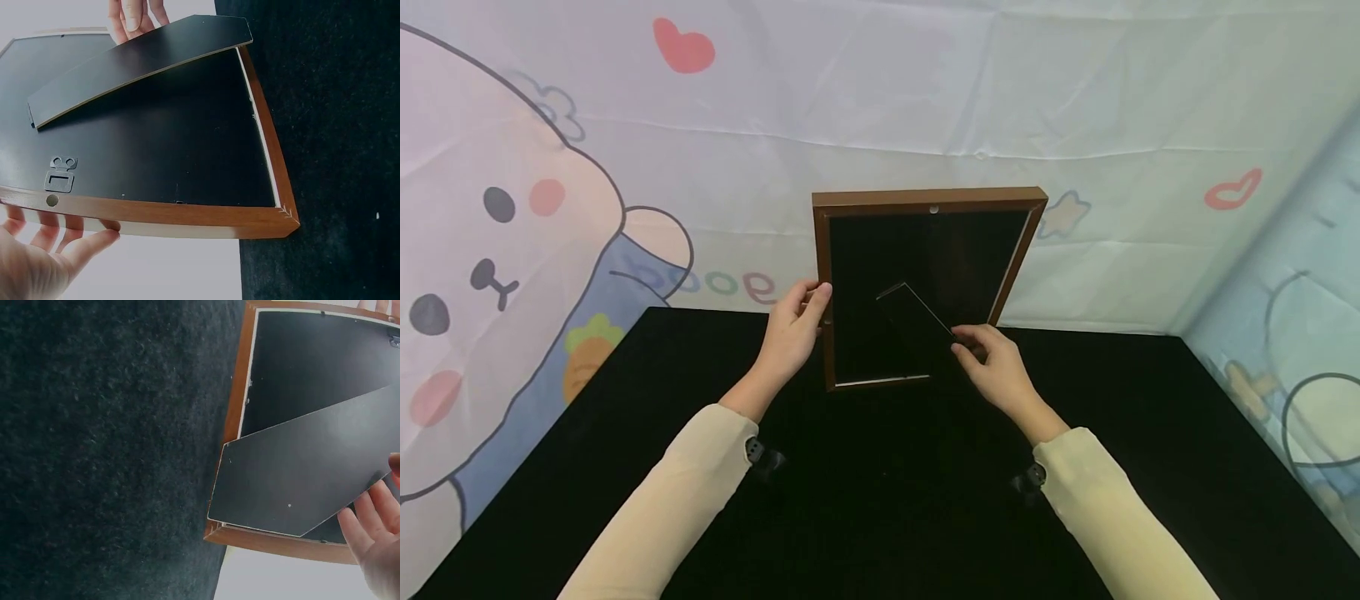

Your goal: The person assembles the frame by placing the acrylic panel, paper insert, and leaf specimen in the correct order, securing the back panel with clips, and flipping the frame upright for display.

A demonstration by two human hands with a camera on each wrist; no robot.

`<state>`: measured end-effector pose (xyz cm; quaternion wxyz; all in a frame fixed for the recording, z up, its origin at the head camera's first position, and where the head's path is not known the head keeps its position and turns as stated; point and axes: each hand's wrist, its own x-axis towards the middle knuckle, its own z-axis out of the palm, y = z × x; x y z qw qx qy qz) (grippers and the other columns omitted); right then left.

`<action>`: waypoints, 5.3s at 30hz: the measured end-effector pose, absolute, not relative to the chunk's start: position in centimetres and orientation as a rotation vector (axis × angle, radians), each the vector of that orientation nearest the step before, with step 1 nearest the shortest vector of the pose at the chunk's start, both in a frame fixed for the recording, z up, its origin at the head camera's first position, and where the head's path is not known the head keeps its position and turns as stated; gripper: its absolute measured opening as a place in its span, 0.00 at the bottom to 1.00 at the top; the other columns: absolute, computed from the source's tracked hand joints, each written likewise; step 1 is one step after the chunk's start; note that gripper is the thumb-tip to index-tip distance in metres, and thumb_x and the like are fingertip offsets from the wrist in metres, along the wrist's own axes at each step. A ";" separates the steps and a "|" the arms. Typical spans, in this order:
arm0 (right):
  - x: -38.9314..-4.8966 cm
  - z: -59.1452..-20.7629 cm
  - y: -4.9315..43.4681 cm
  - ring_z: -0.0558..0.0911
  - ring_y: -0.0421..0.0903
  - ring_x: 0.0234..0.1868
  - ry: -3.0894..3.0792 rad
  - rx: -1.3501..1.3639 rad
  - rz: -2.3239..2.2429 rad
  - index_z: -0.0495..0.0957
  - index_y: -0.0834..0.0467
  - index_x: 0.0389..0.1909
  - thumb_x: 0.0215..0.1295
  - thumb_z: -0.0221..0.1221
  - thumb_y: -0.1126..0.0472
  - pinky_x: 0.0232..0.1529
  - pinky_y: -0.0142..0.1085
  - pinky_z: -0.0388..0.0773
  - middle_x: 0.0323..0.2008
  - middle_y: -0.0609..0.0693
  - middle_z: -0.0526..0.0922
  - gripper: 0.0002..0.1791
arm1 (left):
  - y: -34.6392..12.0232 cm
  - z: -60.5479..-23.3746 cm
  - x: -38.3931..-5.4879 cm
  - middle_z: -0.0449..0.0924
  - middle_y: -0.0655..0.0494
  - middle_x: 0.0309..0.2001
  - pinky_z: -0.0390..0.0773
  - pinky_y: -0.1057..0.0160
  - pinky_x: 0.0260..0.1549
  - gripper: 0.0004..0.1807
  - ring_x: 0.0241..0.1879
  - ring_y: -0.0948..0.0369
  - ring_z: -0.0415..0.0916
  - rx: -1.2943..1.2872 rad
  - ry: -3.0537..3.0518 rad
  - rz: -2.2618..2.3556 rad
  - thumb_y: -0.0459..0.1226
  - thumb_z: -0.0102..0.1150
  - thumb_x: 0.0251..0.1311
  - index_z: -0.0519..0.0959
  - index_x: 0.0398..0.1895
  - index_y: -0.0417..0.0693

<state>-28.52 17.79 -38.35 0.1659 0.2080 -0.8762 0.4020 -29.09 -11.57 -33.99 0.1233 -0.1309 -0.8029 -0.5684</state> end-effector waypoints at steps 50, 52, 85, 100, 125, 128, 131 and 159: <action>-18.4 -40.0 18.1 0.78 0.38 0.35 -2.499 0.575 1.271 0.80 0.59 0.45 0.61 0.61 0.71 0.32 0.32 0.79 0.35 0.47 0.79 0.12 | -11.0 -37.7 -24.5 0.74 0.46 0.50 0.81 0.53 0.44 0.16 0.52 0.54 0.74 -0.665 -2.109 -1.510 0.33 0.48 0.71 0.72 0.60 0.42; -18.3 -40.2 18.1 0.78 0.38 0.35 -2.499 0.567 1.273 0.80 0.59 0.45 0.60 0.61 0.71 0.32 0.32 0.79 0.34 0.47 0.79 0.12 | -11.0 -37.8 -24.4 0.74 0.46 0.50 0.81 0.54 0.43 0.16 0.51 0.54 0.74 -0.667 -2.109 -1.500 0.33 0.49 0.71 0.72 0.59 0.42; -19.1 -27.4 18.4 0.64 0.42 0.59 -1.986 0.093 1.477 0.54 0.60 0.69 0.67 0.57 0.52 0.53 0.35 0.68 0.63 0.53 0.60 0.35 | -13.5 -40.8 -27.5 0.66 0.33 0.61 0.66 0.38 0.59 0.27 0.62 0.42 0.64 -0.677 -2.284 -2.026 0.47 0.35 0.76 0.63 0.64 0.32; -20.8 -27.9 18.3 0.65 0.44 0.58 -1.945 0.106 1.629 0.55 0.58 0.68 0.67 0.58 0.53 0.52 0.37 0.66 0.61 0.52 0.62 0.34 | -14.1 -41.1 -27.7 0.74 0.38 0.55 0.70 0.48 0.59 0.22 0.53 0.60 0.73 -0.581 -2.376 -1.944 0.42 0.47 0.73 0.71 0.58 0.33; -27.2 -29.0 21.6 0.66 0.48 0.59 -1.692 0.630 2.147 0.62 0.56 0.65 0.71 0.49 0.64 0.63 0.56 0.63 0.53 0.52 0.65 0.22 | -11.6 -41.4 -22.0 0.74 0.55 0.35 0.75 0.61 0.39 0.15 0.37 0.62 0.72 -0.675 -2.281 -1.630 0.48 0.65 0.58 0.76 0.32 0.46; -27.8 -29.0 21.9 0.67 0.48 0.56 -1.668 0.648 2.201 0.65 0.55 0.62 0.70 0.48 0.64 0.56 0.48 0.68 0.53 0.53 0.66 0.20 | -11.0 -41.4 -21.3 0.74 0.57 0.33 0.74 0.62 0.35 0.14 0.34 0.62 0.72 -0.651 -2.270 -1.586 0.47 0.67 0.57 0.77 0.30 0.48; -28.4 -29.0 22.2 0.67 0.49 0.55 -1.648 0.688 2.255 0.66 0.55 0.62 0.70 0.47 0.63 0.55 0.46 0.66 0.55 0.54 0.65 0.20 | -10.2 -41.2 -20.5 0.74 0.59 0.32 0.73 0.63 0.35 0.14 0.34 0.63 0.71 -0.615 -2.270 -1.544 0.47 0.68 0.55 0.76 0.29 0.49; -30.8 -28.1 22.1 0.75 0.37 0.47 -1.779 0.791 2.400 0.67 0.52 0.64 0.68 0.36 0.60 0.49 0.27 0.71 0.53 0.44 0.76 0.25 | -3.9 -40.5 -15.1 0.70 0.65 0.13 0.68 0.78 0.17 0.25 0.16 0.77 0.63 -0.701 -2.070 -1.345 0.54 0.76 0.40 0.70 0.09 0.52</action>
